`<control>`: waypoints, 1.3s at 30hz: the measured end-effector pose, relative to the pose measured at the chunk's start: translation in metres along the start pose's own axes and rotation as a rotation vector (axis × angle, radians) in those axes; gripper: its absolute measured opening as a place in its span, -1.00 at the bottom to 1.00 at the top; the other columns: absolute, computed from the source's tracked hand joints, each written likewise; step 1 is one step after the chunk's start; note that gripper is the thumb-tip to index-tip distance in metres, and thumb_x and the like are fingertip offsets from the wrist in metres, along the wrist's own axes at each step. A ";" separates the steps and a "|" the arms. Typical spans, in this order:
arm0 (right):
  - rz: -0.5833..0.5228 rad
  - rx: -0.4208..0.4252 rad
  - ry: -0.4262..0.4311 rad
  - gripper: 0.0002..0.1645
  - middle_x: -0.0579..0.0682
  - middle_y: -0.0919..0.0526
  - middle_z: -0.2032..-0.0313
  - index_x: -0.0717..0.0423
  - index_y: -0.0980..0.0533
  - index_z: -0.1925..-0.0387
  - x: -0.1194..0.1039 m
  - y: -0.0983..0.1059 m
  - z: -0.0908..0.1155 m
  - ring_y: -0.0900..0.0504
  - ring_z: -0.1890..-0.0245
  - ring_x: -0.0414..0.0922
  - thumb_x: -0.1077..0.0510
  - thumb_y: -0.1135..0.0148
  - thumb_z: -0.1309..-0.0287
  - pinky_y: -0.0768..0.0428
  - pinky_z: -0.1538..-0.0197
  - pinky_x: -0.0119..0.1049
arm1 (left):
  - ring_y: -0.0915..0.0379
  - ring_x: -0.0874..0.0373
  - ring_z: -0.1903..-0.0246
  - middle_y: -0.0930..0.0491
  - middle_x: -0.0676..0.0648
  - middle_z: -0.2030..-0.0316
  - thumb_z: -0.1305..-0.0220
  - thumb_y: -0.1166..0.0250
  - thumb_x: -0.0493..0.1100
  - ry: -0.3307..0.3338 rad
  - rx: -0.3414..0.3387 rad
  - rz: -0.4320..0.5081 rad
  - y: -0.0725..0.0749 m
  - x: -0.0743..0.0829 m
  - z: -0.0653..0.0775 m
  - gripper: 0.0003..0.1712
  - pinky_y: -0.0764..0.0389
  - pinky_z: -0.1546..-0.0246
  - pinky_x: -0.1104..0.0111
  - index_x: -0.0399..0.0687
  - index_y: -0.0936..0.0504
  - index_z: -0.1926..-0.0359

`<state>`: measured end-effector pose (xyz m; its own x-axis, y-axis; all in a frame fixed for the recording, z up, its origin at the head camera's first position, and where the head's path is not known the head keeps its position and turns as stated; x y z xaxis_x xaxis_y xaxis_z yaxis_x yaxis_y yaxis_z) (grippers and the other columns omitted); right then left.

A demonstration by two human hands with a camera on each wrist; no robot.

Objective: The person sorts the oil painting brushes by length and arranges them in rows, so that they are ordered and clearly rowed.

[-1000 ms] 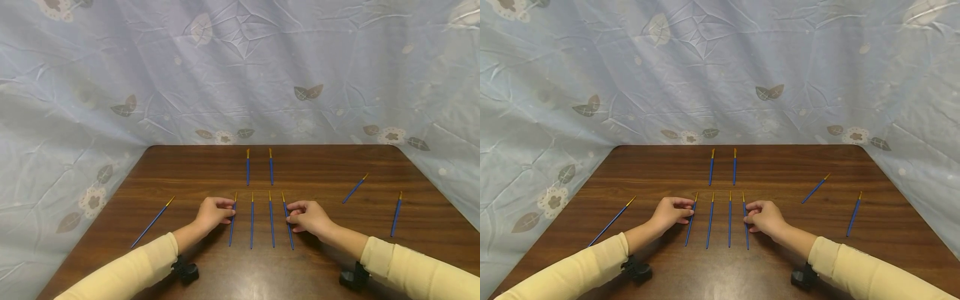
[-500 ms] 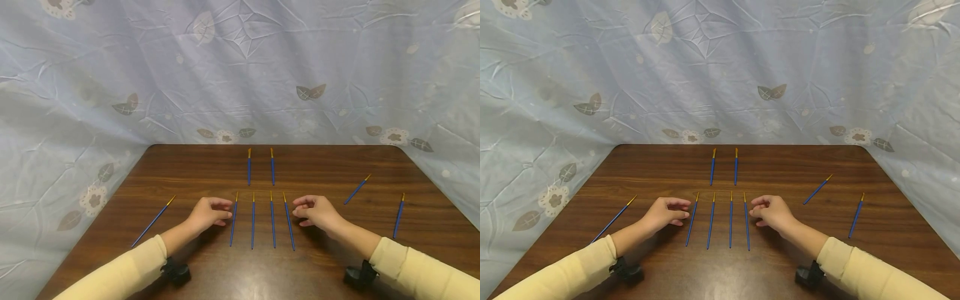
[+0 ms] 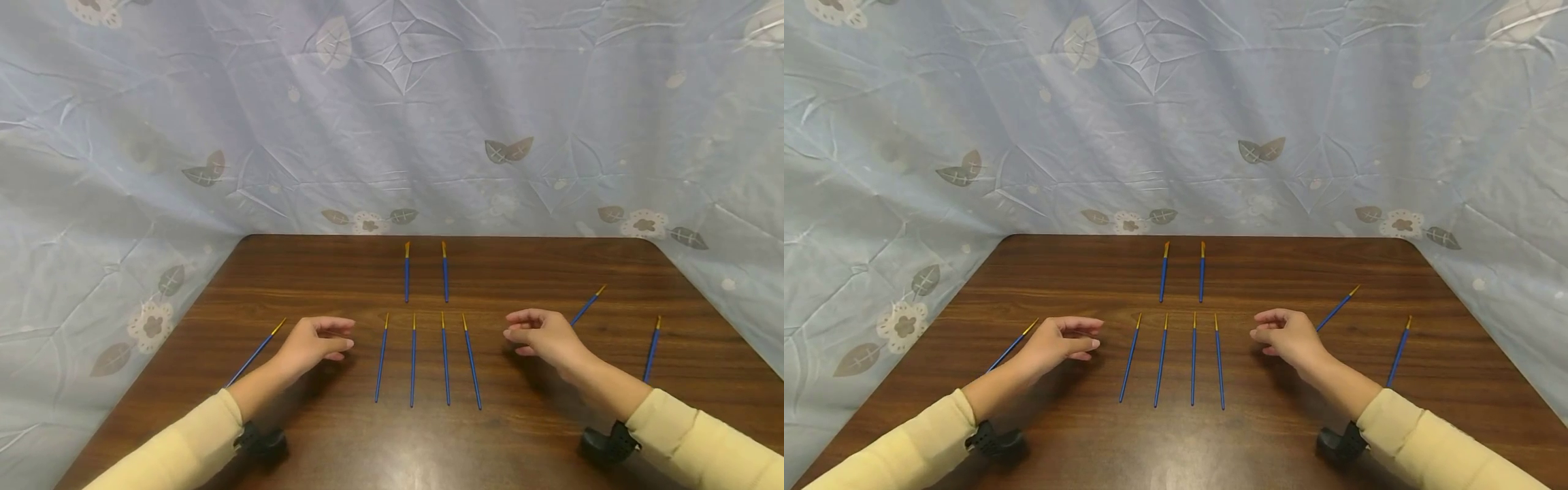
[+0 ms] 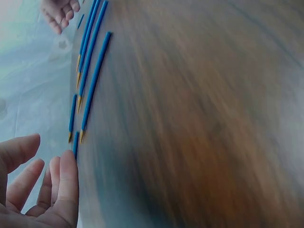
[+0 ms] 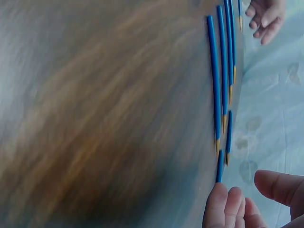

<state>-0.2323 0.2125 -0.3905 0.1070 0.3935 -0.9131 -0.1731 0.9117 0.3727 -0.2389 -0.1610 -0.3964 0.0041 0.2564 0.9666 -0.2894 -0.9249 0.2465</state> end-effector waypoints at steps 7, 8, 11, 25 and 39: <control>0.021 0.036 -0.002 -0.42 0.20 -0.52 0.01 0.44 -0.35 -0.19 0.002 0.017 0.001 -0.56 0.00 0.13 0.15 -0.24 -0.28 -0.63 0.03 -0.17 | -0.60 -0.07 0.10 -0.49 -0.37 -0.12 -0.20 -0.35 -0.36 0.008 0.042 -0.028 0.022 -0.001 0.009 -0.52 -0.67 0.18 0.20 -0.47 -0.50 -0.13; 0.023 0.042 -0.004 -0.41 0.20 -0.52 0.01 0.44 -0.35 -0.20 0.002 0.020 0.001 -0.56 0.00 0.12 0.14 -0.24 -0.28 -0.63 0.03 -0.17 | -0.59 -0.08 0.10 -0.49 -0.37 -0.13 -0.21 -0.34 -0.35 0.006 0.044 -0.034 0.025 -0.001 0.011 -0.52 -0.67 0.17 0.20 -0.46 -0.50 -0.14; 0.037 0.057 -0.007 -0.38 0.19 -0.50 0.01 0.43 -0.34 -0.21 0.004 0.027 0.001 -0.55 0.00 0.12 0.10 -0.24 -0.29 -0.63 0.04 -0.19 | -0.58 -0.08 0.07 -0.46 -0.38 -0.16 -0.23 -0.35 -0.31 -0.005 0.052 -0.054 0.038 -0.002 0.016 -0.49 -0.66 0.15 0.20 -0.45 -0.48 -0.16; 0.087 0.143 -0.001 -0.30 0.20 -0.45 -0.07 0.40 -0.29 -0.27 0.014 0.071 0.000 -0.51 -0.04 0.08 -0.03 -0.18 -0.34 -0.62 0.04 -0.31 | -0.55 -0.04 0.01 -0.39 -0.43 -0.20 -0.23 -0.38 -0.21 -0.072 0.060 -0.108 0.098 -0.010 0.034 -0.41 -0.66 0.15 0.22 -0.48 -0.45 -0.18; 0.146 0.324 -0.068 -0.16 0.32 -0.32 -0.15 0.43 -0.18 -0.33 0.042 0.115 -0.003 -0.41 -0.02 0.14 -0.12 -0.16 -0.33 -0.55 0.23 -0.44 | -0.59 0.31 0.13 -0.45 -0.43 -0.16 -0.24 -0.37 -0.17 -0.061 0.133 -0.227 0.152 -0.039 0.051 -0.40 -0.62 0.14 0.40 -0.46 -0.46 -0.19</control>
<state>-0.2506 0.3334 -0.3861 0.1708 0.5193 -0.8373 0.1270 0.8311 0.5414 -0.2347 -0.3259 -0.3929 0.1133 0.4480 0.8868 -0.1462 -0.8753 0.4608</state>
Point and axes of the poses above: each hand's wrist, its own z-axis away from the middle knuckle, its own y-axis out of the back of the hand, x = y × z, the point moved 7 cm from there along -z, towards the middle knuckle
